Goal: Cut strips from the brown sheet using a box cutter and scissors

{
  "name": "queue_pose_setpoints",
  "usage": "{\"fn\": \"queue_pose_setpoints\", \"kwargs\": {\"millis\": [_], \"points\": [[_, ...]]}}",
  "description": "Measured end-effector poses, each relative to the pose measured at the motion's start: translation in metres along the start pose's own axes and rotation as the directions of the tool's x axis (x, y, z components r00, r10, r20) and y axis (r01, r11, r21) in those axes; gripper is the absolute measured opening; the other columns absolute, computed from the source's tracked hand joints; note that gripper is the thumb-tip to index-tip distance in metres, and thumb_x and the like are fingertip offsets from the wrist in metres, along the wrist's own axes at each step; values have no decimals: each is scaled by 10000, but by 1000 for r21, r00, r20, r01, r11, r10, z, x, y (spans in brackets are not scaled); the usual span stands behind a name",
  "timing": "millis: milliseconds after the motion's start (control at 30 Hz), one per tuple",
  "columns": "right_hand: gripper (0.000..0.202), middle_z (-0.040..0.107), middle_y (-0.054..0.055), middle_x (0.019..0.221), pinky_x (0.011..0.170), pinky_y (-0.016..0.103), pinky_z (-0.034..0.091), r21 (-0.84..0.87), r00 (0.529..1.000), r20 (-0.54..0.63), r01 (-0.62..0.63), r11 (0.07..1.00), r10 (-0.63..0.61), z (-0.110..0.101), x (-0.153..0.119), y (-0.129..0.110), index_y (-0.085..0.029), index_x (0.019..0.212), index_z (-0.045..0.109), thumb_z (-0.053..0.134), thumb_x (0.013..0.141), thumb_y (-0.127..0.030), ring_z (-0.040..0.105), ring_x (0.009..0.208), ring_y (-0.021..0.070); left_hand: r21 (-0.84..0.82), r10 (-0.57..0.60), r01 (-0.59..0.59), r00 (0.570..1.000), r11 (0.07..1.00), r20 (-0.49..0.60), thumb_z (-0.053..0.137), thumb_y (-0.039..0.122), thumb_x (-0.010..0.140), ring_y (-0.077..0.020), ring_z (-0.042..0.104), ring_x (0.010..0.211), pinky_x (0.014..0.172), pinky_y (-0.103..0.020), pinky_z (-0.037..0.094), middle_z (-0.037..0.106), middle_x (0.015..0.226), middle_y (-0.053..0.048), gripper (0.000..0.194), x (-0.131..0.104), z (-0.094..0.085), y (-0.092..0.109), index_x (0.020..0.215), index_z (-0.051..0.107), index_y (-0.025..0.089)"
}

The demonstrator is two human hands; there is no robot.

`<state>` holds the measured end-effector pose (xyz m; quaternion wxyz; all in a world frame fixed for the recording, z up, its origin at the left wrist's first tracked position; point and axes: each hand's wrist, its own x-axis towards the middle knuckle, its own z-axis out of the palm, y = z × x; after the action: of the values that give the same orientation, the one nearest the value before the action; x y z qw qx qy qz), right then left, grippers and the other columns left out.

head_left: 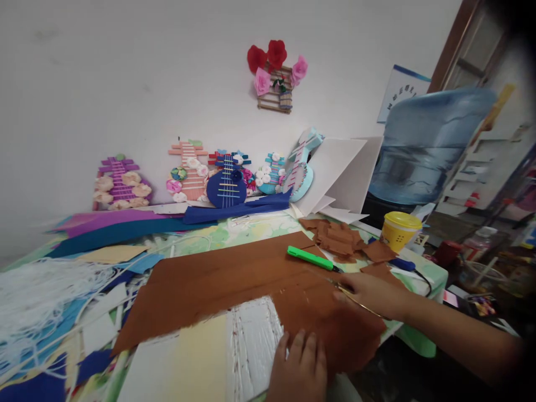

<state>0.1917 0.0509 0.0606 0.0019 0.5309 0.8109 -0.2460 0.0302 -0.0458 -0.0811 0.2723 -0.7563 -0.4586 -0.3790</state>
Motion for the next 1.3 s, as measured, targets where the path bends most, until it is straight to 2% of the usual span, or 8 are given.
{"fn": "queue_pose_setpoints", "kwargs": {"millis": [67,267,367,467,800,933,1067,1300], "points": [[342,562,45,715,514,237,302,-212,988,-124,62,975,-89,-5,2,2,-173,717,499,454,741,-512,486,620,155,-17,-37,36,999,999,-22,432,139,770,-187,563,781,730,-345,411,641,804,-29,188,0,1,0,793,607,203],[362,589,84,746,550,269,323,-517,963,-118,147,843,-241,3,22,19,-166,747,545,538,665,-519,547,692,227,-101,-42,46,998,994,36,434,121,703,-169,568,660,615,-304,436,622,695,-7,167,15,-14,-10,704,575,211],[347,598,97,767,575,288,353,-574,948,-88,201,794,-304,6,33,28,-163,761,570,575,640,-488,563,725,251,-158,-44,58,995,986,93,413,123,710,-153,552,594,533,-272,427,607,657,4,173,22,-19,-13,693,563,207],[304,605,108,779,575,309,378,-604,936,-91,220,766,-341,5,39,30,-158,764,583,576,651,-440,572,726,269,-207,-44,51,998,977,35,374,118,723,-148,543,548,487,-261,423,609,659,-2,206,24,-21,-16,719,563,201],[169,612,155,760,553,329,394,-673,954,-42,193,714,-297,1,26,10,-115,764,608,449,716,-146,587,693,284,-252,-55,60,998,966,28,380,82,693,-143,588,589,515,-242,488,626,709,-25,233,32,-32,-21,824,545,181],[197,607,119,680,518,299,375,-517,988,-52,97,850,-145,-2,18,7,-135,675,598,489,729,-290,576,642,262,-267,-69,74,997,961,29,378,82,705,-140,596,620,556,-240,500,628,724,-24,234,30,-31,-23,841,536,189],[487,513,45,501,410,239,336,-143,986,157,-39,989,62,-6,12,6,-150,573,526,399,733,-593,506,470,171,-283,-53,54,999,958,9,394,88,702,-142,598,638,566,-246,498,633,731,-18,231,26,-28,-26,838,554,187],[687,419,-3,380,335,191,309,158,920,390,-104,982,35,6,22,22,-141,480,486,214,705,-731,367,307,75,-286,-41,53,998,957,50,404,97,693,-146,611,696,683,-305,478,640,743,16,250,24,-30,-30,858,552,212]]}}
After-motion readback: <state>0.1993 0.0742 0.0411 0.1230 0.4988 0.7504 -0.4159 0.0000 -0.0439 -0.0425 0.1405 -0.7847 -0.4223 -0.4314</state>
